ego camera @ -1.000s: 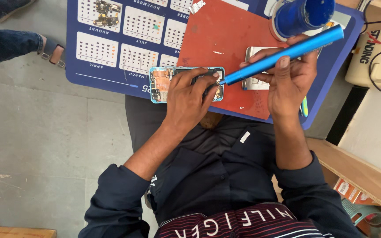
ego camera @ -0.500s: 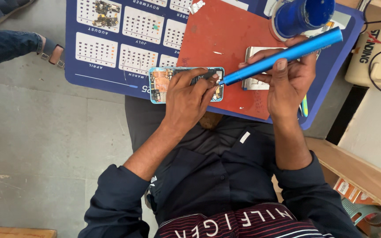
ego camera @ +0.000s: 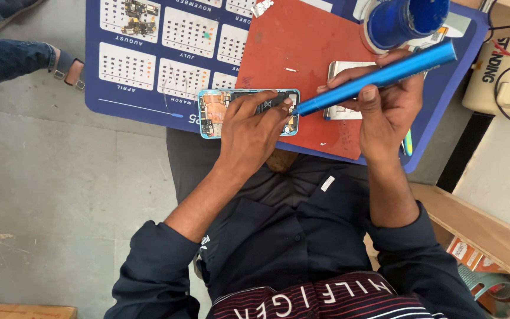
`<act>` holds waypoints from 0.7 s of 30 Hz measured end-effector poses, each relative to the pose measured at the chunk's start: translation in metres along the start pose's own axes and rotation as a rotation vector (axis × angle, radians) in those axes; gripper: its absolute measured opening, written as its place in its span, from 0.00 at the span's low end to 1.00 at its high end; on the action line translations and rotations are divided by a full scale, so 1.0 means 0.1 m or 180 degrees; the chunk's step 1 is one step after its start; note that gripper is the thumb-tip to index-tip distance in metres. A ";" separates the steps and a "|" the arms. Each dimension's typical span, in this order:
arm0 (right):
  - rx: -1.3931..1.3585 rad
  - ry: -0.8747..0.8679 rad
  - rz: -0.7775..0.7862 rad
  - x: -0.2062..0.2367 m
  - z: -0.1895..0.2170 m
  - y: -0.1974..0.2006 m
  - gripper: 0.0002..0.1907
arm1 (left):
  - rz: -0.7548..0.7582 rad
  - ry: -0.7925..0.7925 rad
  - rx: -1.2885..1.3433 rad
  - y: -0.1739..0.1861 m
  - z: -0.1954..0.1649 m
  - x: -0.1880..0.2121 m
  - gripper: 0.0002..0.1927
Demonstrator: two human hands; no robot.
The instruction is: The person disassembles a smartphone, removes the battery, and uses a blue pen-like tool to clean the internal components. They then reassemble the phone, connect a charging cable, and test the device by turning it on and off.
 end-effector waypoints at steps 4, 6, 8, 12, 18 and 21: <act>-0.0010 0.0018 0.0004 -0.02 0.05 -0.03 0.19 | 0.0008 0.0002 0.0030 0.02 0.00 -0.03 0.10; -0.0067 -0.0007 0.0010 -0.03 0.06 -0.02 0.20 | 0.0050 0.0130 0.0122 0.02 0.02 -0.05 0.14; -0.0112 -0.0021 -0.0047 -0.03 0.07 0.03 0.20 | 0.0115 0.0162 0.0160 0.03 0.03 -0.05 0.16; 0.0045 0.0129 -0.0311 -0.10 0.09 0.20 0.19 | 0.0290 -0.0239 -0.0128 -0.01 -0.06 -0.04 0.19; 0.0141 0.0232 -0.0155 -0.18 0.02 0.05 0.18 | 0.0493 -0.0412 -0.0551 -0.02 -0.19 -0.03 0.23; 0.0132 0.0205 -0.0066 -0.18 0.01 -0.05 0.18 | 0.0531 -0.0220 -0.0406 0.01 -0.18 -0.05 0.26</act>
Point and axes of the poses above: each hand's wrist, its own x-axis away from the middle knuckle, its own y-axis out of the back of the hand, z = x × y, the point moved 6 cm from there along -x, towards the middle knuckle, and after that the axes turned 9 degrees about -z, right-handed, at the moved point
